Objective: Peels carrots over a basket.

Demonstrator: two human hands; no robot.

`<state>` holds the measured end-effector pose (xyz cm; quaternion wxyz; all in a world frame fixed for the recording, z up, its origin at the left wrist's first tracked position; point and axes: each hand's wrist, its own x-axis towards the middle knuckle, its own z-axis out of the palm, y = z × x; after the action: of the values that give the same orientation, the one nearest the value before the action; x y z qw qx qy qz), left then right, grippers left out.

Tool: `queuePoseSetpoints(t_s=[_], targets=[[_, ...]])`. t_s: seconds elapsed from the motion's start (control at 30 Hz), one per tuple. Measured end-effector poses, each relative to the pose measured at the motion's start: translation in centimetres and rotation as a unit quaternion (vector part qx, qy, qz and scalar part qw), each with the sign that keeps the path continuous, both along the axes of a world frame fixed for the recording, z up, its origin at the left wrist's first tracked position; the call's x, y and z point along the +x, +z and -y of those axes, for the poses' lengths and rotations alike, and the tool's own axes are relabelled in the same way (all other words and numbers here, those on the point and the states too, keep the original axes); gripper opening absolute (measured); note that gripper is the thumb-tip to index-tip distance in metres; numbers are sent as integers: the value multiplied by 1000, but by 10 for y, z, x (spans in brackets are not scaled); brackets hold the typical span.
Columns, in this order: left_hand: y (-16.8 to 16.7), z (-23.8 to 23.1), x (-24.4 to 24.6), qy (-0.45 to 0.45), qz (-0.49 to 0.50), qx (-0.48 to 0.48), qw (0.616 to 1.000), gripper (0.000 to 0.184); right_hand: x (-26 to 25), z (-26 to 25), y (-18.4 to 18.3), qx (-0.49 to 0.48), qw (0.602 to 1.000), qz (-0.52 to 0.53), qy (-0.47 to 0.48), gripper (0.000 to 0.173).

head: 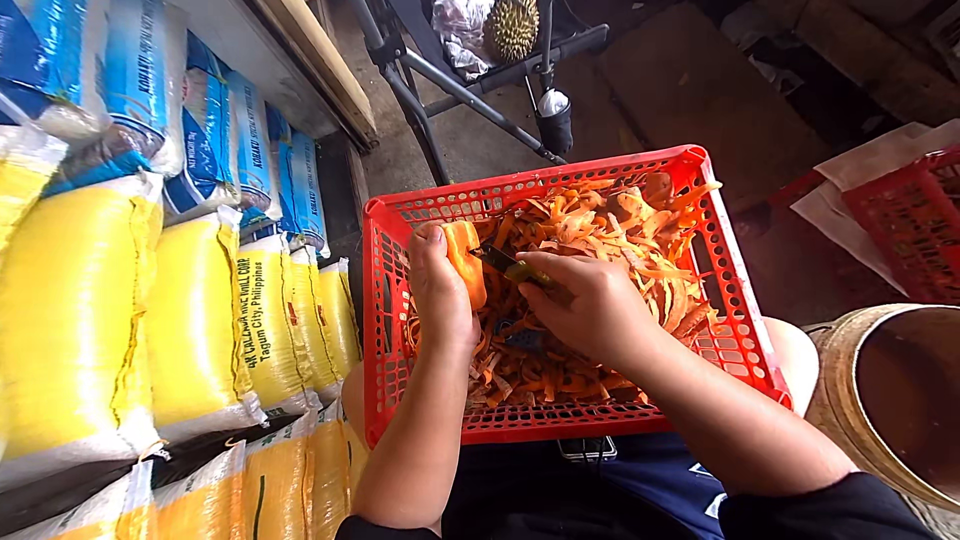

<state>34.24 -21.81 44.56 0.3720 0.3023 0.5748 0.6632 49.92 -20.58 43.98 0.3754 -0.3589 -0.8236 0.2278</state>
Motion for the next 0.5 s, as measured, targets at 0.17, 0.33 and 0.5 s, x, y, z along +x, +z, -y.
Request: queuePoseSetpoints(t_s=[0.17,0.33,0.5], targets=[[0,0,1,-3,-6,6,1000,30,1,1,1,1,1000,23,-14,30],[-2,1,0,-9,-24,16,1000,29,0,0,2,-3,1000,18,-12,30],[-3,2,0,-23,-46,47,998,24,2,-2,4,-87,996,-26,19,27]])
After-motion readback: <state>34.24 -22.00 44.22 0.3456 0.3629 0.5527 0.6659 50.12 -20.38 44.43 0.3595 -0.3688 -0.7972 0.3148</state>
